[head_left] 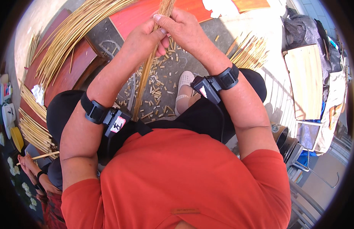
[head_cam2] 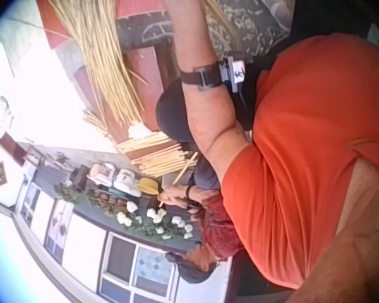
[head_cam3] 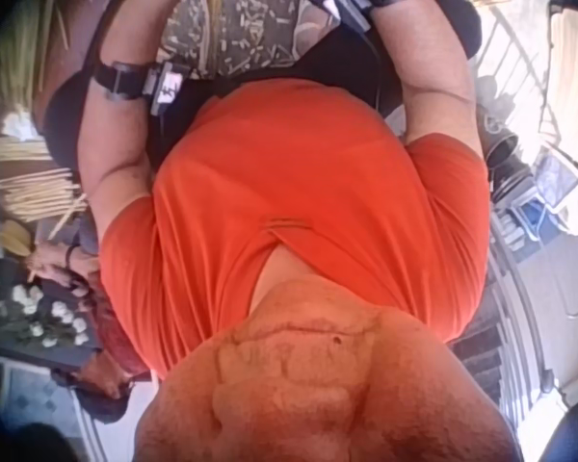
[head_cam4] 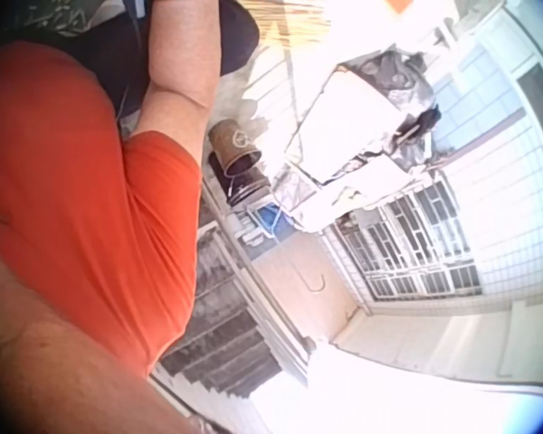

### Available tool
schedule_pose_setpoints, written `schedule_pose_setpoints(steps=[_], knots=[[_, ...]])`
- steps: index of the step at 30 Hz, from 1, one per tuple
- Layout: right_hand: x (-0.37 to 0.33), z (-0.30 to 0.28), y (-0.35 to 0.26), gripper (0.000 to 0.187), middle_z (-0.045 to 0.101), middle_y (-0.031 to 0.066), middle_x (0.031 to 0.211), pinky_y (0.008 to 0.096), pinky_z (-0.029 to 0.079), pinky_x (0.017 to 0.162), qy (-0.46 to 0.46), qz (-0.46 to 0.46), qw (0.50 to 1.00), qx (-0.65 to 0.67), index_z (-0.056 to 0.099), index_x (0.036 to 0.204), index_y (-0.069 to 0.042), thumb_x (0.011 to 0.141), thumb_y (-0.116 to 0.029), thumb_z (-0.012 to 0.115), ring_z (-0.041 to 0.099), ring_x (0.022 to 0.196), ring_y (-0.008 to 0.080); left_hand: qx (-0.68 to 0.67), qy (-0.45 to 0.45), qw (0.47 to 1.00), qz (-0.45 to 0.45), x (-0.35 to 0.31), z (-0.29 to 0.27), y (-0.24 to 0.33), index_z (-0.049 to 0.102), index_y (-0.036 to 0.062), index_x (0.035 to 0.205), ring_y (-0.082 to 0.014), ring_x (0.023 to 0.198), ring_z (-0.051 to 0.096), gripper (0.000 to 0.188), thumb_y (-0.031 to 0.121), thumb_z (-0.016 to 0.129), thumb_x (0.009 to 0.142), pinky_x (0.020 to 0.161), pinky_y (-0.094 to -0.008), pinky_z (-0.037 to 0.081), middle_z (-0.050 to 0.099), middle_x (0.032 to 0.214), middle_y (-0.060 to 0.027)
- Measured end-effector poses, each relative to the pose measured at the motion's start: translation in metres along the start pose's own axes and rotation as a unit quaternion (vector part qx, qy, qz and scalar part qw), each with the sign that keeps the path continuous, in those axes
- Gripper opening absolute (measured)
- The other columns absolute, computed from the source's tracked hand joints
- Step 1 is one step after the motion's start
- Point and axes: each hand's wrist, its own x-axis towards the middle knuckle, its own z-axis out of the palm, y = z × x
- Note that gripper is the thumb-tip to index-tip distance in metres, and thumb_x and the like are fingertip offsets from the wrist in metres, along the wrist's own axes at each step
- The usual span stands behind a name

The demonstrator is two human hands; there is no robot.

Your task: Sorting and bundling straw stalks to prepare broom heads.

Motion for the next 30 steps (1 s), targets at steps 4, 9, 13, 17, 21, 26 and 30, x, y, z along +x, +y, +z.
schedule_pose_setpoints(steps=[4, 9, 13, 17, 21, 26, 30], knots=[[-0.009, -0.006, -0.019, 0.031, 0.064, 0.0093, 0.064, 0.0255, 0.049, 0.050, -0.032, 0.002, 0.999, 0.010, 0.061, 0.085, 0.003, 0.092, -0.022, 0.045, 0.062, 0.049, 0.0149, -0.012, -0.014, 1.000, 0.017, 0.001, 0.000, -0.004, 0.053, 0.0029, 0.098, -0.0102, 0.064, 0.054, 0.019, 0.018, 0.042, 0.095, 0.061, -0.0235, 0.045, 0.057, 0.077, -0.0028], [-0.011, -0.008, -0.022, 0.027, 0.063, 0.0083, 0.068, 0.0245, 0.047, 0.051, -0.045, 0.058, 0.997, 0.024, 0.058, 0.096, 0.001, 0.093, -0.023, 0.047, 0.062, 0.055, 0.0138, -0.018, -0.025, 0.999, 0.021, 0.003, 0.002, -0.007, 0.053, 0.0038, 0.097, -0.0098, 0.064, 0.054, 0.019, 0.019, 0.043, 0.095, 0.060, -0.0234, 0.044, 0.057, 0.076, -0.0025], [-0.016, -0.009, -0.028, 0.025, 0.061, 0.0084, 0.062, 0.0249, 0.046, 0.048, -0.039, 0.063, 0.996, 0.050, 0.057, 0.092, 0.001, 0.095, -0.022, 0.045, 0.061, 0.051, 0.0151, -0.008, -0.017, 1.000, 0.008, 0.005, 0.004, -0.009, 0.053, 0.0044, 0.097, -0.0097, 0.063, 0.054, 0.018, 0.019, 0.043, 0.095, 0.060, -0.0232, 0.044, 0.056, 0.076, -0.0022], [-0.014, -0.007, -0.021, 0.026, 0.061, 0.0089, 0.064, 0.0251, 0.046, 0.048, -0.020, 0.073, 0.997, 0.018, 0.058, 0.092, 0.000, 0.095, -0.021, 0.045, 0.061, 0.053, 0.0146, 0.013, -0.008, 1.000, 0.007, 0.007, 0.005, -0.010, 0.053, 0.0042, 0.097, -0.0096, 0.063, 0.054, 0.017, 0.018, 0.043, 0.095, 0.059, -0.0234, 0.044, 0.056, 0.075, -0.0022], [-0.013, -0.007, -0.022, 0.027, 0.061, 0.0085, 0.063, 0.0261, 0.048, 0.050, -0.035, 0.089, 0.995, 0.014, 0.060, 0.094, 0.000, 0.096, -0.022, 0.043, 0.062, 0.053, 0.0146, 0.023, 0.003, 1.000, 0.012, 0.007, 0.006, -0.009, 0.054, 0.0040, 0.096, -0.0097, 0.063, 0.054, 0.016, 0.016, 0.043, 0.095, 0.059, -0.0235, 0.045, 0.056, 0.075, -0.0023], [-0.016, -0.009, -0.021, 0.029, 0.063, 0.0086, 0.064, 0.0261, 0.049, 0.054, -0.042, 0.067, 0.996, -0.028, 0.061, 0.097, -0.001, 0.097, -0.024, 0.043, 0.063, 0.055, 0.0144, 0.021, 0.008, 1.000, 0.012, 0.007, 0.007, -0.011, 0.055, 0.0043, 0.095, -0.0099, 0.062, 0.054, 0.014, 0.013, 0.044, 0.093, 0.058, -0.0233, 0.045, 0.057, 0.075, -0.0024], [-0.017, -0.011, -0.015, 0.030, 0.064, 0.0089, 0.065, 0.0260, 0.050, 0.055, -0.057, 0.047, 0.996, -0.048, 0.061, 0.099, -0.002, 0.097, -0.026, 0.042, 0.064, 0.056, 0.0148, 0.017, 0.003, 1.000, 0.019, 0.009, 0.008, -0.013, 0.055, 0.0044, 0.094, -0.0099, 0.061, 0.054, 0.014, 0.013, 0.044, 0.093, 0.058, -0.0232, 0.045, 0.057, 0.074, -0.0024]])
